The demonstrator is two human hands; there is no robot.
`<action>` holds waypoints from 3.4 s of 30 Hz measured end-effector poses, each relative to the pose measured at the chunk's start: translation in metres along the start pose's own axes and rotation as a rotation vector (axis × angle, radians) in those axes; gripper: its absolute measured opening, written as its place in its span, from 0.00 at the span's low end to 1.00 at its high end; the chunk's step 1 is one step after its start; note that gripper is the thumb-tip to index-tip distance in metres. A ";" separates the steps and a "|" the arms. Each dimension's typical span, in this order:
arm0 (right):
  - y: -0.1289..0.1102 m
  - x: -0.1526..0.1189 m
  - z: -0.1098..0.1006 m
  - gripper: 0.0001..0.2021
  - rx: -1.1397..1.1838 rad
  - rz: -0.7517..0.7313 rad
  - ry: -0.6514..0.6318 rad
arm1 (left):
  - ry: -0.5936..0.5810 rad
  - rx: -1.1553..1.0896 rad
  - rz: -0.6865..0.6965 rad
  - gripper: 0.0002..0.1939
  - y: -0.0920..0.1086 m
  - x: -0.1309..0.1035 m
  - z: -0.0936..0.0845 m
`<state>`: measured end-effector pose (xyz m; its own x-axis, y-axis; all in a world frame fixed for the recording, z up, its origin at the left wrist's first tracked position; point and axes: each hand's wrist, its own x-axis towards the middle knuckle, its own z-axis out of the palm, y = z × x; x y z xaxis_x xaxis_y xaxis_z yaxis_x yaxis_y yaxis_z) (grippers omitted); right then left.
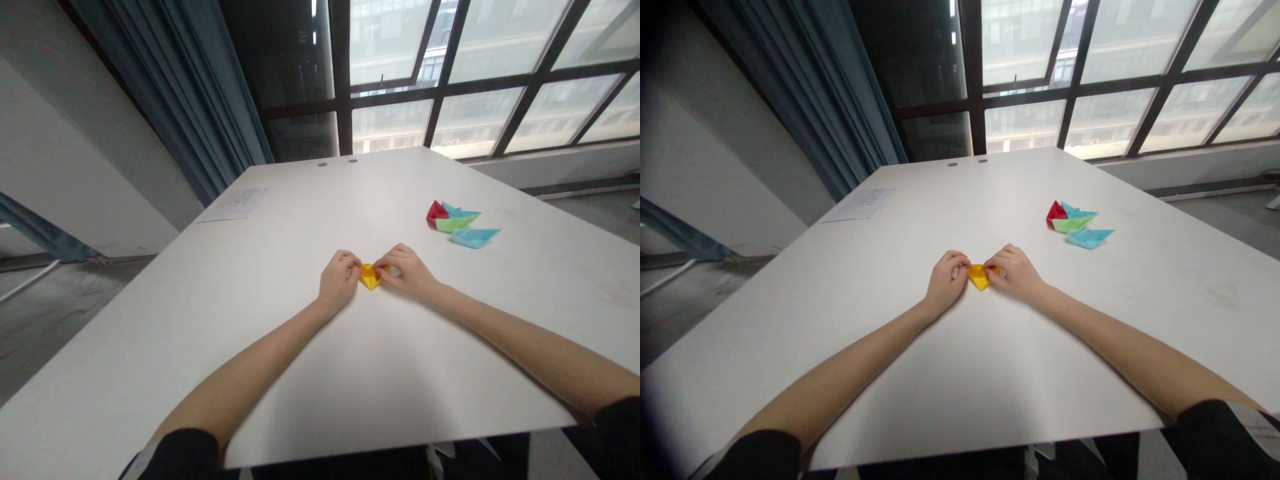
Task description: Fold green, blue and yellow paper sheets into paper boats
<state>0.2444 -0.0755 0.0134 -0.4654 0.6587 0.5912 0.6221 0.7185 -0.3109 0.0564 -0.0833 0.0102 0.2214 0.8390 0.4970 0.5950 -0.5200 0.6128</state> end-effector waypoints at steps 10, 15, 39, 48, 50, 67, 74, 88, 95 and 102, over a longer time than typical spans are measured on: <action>0.002 -0.001 0.005 0.09 -0.045 0.067 0.005 | 0.001 0.133 0.031 0.07 0.002 -0.002 0.003; 0.000 0.000 0.005 0.08 -0.062 0.080 -0.007 | 0.029 0.182 0.033 0.04 0.003 -0.002 0.003; -0.009 0.007 0.004 0.07 -0.070 0.120 -0.079 | -0.011 0.045 0.091 0.05 0.000 0.001 0.008; -0.003 0.010 -0.001 0.06 0.116 0.323 0.076 | 0.117 -0.489 -0.123 0.18 -0.003 0.004 0.008; -0.001 0.010 0.001 0.07 0.211 0.412 0.122 | 0.099 -0.661 -0.192 0.17 -0.005 0.006 0.010; -0.006 0.010 0.009 0.15 0.730 0.686 0.187 | -0.117 -1.157 -0.350 0.22 -0.006 0.009 0.011; -0.005 0.008 0.012 0.14 0.821 0.698 0.199 | -0.097 -1.062 -0.358 0.24 -0.008 0.007 0.014; -0.017 0.007 0.014 0.13 0.775 0.650 0.080 | -0.069 -1.092 -0.396 0.21 -0.009 0.007 0.019; -0.016 0.005 0.013 0.13 0.634 0.583 0.104 | -0.054 -1.064 -0.461 0.23 -0.010 0.009 0.018; -0.015 0.010 0.011 0.17 0.832 0.666 0.161 | -0.182 -0.974 -0.463 0.28 -0.002 0.005 0.012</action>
<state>0.2235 -0.0774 0.0155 -0.0656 0.9799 0.1882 0.0677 0.1926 -0.9789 0.0655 -0.0760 0.0045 0.2924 0.9553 0.0438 -0.1983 0.0157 0.9800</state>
